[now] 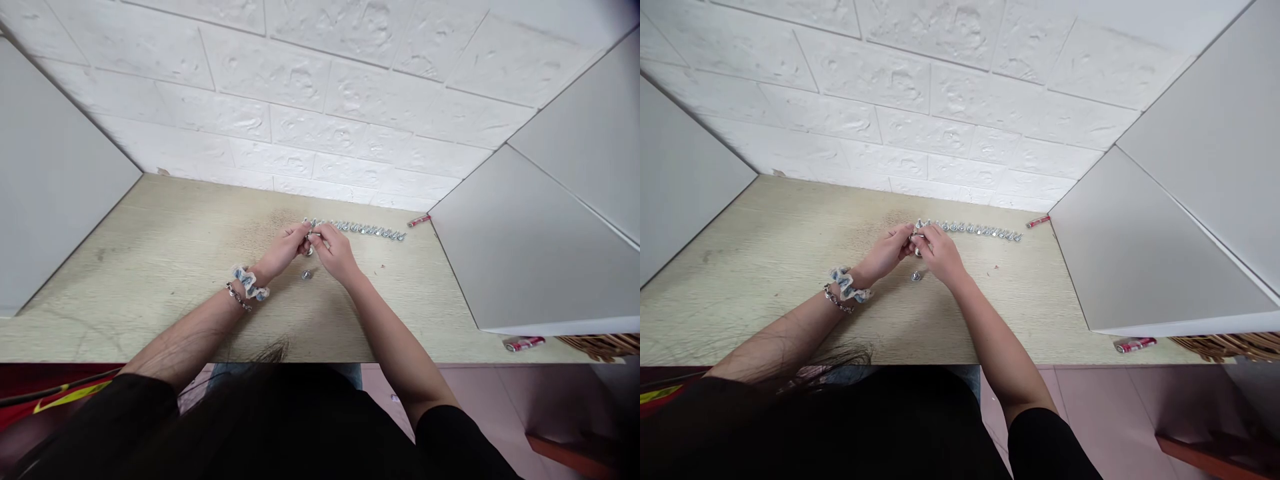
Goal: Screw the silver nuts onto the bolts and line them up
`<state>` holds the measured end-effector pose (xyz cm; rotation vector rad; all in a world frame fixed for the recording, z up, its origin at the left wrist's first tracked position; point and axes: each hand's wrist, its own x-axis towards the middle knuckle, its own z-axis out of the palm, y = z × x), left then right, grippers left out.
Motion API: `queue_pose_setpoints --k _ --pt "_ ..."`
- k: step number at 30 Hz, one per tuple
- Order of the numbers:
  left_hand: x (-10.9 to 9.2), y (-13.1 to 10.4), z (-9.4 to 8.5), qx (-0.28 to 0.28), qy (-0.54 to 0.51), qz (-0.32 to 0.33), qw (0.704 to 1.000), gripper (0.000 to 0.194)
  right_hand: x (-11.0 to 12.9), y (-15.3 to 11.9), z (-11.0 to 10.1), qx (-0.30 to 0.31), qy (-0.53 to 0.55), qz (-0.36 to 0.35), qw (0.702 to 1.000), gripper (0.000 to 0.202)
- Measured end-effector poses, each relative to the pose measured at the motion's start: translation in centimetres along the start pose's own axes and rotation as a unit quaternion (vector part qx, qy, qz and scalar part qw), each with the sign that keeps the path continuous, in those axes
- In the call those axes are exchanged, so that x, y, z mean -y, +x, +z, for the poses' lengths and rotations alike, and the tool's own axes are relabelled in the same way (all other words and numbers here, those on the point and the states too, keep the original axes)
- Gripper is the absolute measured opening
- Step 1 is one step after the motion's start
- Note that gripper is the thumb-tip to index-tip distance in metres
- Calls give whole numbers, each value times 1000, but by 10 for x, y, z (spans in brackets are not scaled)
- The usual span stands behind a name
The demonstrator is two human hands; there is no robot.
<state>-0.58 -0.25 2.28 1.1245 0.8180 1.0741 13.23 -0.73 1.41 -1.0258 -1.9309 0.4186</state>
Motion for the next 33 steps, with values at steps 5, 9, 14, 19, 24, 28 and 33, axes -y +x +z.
queue_pose_setpoints --k 5,9,14,19,24,28,33 --pt "-2 -4 3 0 7 -17 1000 45 -3 4 -18 -86 -15 40 995 39" --pt "-3 -4 0 -41 28 -19 999 43 -21 8 -45 -213 -52 111 969 45" --pt "-4 -2 -3 -80 27 -23 996 38 -54 6 -74 -315 -143 162 924 42" --pt "-2 0 -5 -95 21 -7 995 37 -79 -1 -95 -373 -204 198 883 30" --pt "-2 1 -7 -94 34 -6 995 37 -99 -11 -113 -420 -212 256 844 28" --pt "-2 2 -7 -92 46 -6 995 37 -109 -19 -123 -462 -222 282 811 22" --pt "-1 3 -9 -88 69 -14 994 36 -120 -30 -131 -419 -273 373 782 19"
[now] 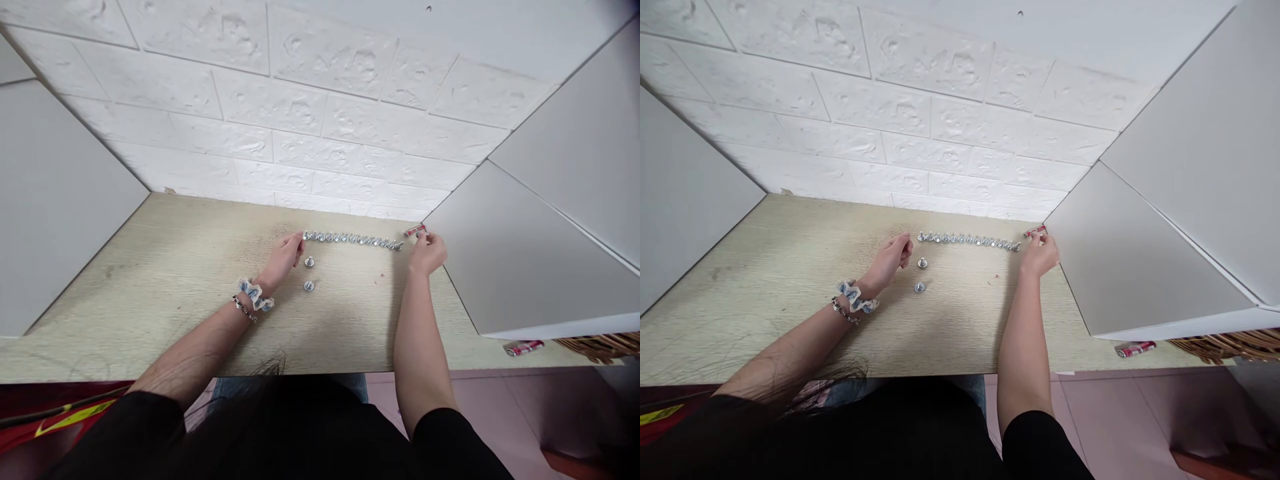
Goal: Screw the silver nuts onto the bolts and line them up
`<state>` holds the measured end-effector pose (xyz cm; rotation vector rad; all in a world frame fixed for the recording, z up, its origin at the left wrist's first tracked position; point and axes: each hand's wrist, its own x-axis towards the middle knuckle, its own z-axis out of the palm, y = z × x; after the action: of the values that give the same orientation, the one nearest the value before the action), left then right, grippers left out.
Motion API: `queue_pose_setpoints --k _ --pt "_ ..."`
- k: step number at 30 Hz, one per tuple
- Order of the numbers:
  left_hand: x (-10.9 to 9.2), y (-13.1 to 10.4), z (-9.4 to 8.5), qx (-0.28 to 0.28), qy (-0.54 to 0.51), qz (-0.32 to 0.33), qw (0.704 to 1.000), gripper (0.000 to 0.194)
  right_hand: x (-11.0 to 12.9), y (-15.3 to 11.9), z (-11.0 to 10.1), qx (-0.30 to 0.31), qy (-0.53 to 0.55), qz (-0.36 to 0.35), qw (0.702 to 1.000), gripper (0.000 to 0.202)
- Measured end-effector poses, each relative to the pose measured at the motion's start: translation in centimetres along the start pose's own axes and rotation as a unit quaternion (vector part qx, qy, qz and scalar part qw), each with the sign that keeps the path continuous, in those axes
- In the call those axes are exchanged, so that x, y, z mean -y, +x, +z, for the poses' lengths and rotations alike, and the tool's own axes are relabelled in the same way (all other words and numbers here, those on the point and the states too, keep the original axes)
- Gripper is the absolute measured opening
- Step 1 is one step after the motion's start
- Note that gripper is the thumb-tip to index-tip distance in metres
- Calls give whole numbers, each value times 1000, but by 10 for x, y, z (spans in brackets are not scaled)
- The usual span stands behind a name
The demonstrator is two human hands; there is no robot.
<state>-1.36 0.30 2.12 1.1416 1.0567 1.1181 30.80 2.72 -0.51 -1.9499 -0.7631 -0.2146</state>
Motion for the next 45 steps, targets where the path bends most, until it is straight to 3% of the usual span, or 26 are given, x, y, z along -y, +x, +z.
queue_pose_setpoints --k 8,15,20,23,27,33,40,42,45 --pt "-6 -2 0 2 139 6 990 34 -2 -3 1 107 -167 42 979 24" --pt "-8 -5 1 5 231 26 972 36 -2 -5 4 159 -174 50 971 27" --pt "-8 -3 0 16 210 1 978 31 -3 -3 5 172 -172 56 968 27" --pt "-6 0 -3 40 242 19 969 24 -3 -3 5 173 -169 60 968 28" --pt "-5 2 -9 112 341 56 932 25 -1 -3 4 173 -163 66 969 29" --pt "-11 0 -14 166 419 100 887 31 10 -7 0 149 -157 81 973 30" --pt "-5 2 -15 174 436 143 871 37 39 -15 -10 19 -30 51 998 23" --pt "0 4 -16 171 434 160 870 37 53 -16 -20 -8 34 48 998 20" --pt "4 6 -16 167 430 177 869 36 78 -11 -50 -21 163 -22 986 23"
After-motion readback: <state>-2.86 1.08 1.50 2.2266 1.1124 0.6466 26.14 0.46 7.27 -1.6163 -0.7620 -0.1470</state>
